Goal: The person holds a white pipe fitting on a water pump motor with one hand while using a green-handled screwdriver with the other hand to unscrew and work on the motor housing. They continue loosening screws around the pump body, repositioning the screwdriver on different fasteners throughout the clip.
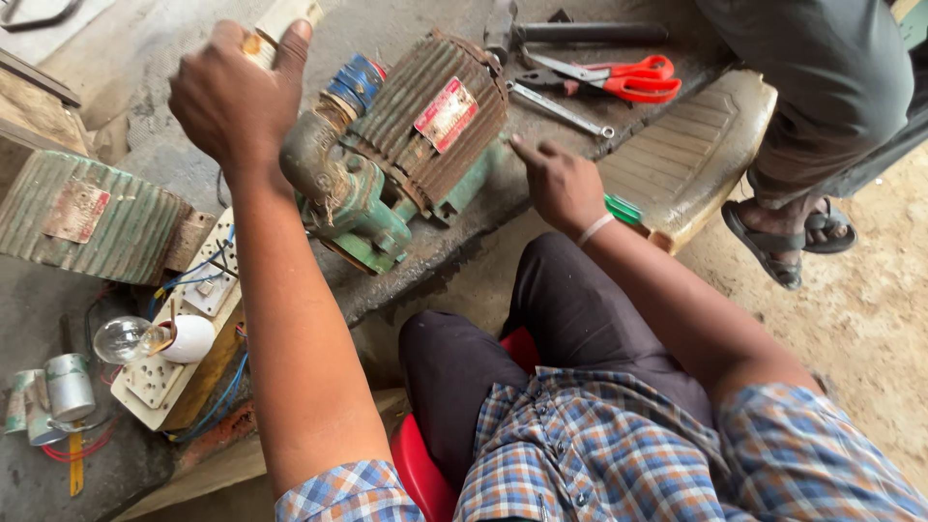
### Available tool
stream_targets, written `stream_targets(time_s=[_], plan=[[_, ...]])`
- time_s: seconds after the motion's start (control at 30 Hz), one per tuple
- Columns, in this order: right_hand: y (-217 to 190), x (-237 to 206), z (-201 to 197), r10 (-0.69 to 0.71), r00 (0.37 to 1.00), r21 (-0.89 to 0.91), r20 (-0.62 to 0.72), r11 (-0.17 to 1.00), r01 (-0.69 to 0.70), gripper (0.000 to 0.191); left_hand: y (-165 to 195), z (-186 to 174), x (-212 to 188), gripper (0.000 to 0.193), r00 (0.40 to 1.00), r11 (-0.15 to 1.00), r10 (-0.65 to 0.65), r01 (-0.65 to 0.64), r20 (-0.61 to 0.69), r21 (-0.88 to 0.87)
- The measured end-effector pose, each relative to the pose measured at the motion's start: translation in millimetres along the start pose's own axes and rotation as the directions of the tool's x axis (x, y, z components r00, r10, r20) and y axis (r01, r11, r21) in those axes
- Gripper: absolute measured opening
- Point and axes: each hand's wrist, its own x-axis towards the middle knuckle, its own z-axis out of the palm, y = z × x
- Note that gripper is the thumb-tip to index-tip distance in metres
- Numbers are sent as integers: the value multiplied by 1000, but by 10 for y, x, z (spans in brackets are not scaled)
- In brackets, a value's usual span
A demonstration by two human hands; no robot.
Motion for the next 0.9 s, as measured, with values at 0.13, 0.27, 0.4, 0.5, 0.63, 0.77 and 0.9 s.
stream_targets(time_s=[0.13,0.27,0.4,0.5,0.63,0.77,0.9], plan=[[22,7,-138,47,992,64,-114,997,-39,33,5,-18,1,63,1000,1000,-15,15,15,12],[-71,-20,-100,104,995,55,3,993,-104,29,-15,-12,-19,60,1000,1000,0,0,-25,-16],[-159,-63,15,124,992,77,-32,990,-121,32,-35,24,-31,67,997,1000,29,-29,-70,-7],[-147,-29,62,148,988,100,-41,985,-143,32,-47,49,-34,75,997,999,33,-30,-74,40],[-172,27,80,119,991,162,-67,981,-107,37,-49,60,-44,72,998,1000,18,-19,-61,-17],[-320,-48,78,60,998,93,37,994,-63,37,-37,44,-45,72,997,1000,15,-15,-77,-1],[-370,-97,46,1,999,77,45,997,-4,31,-31,27,-37,70,997,999,-4,2,-76,-37]])
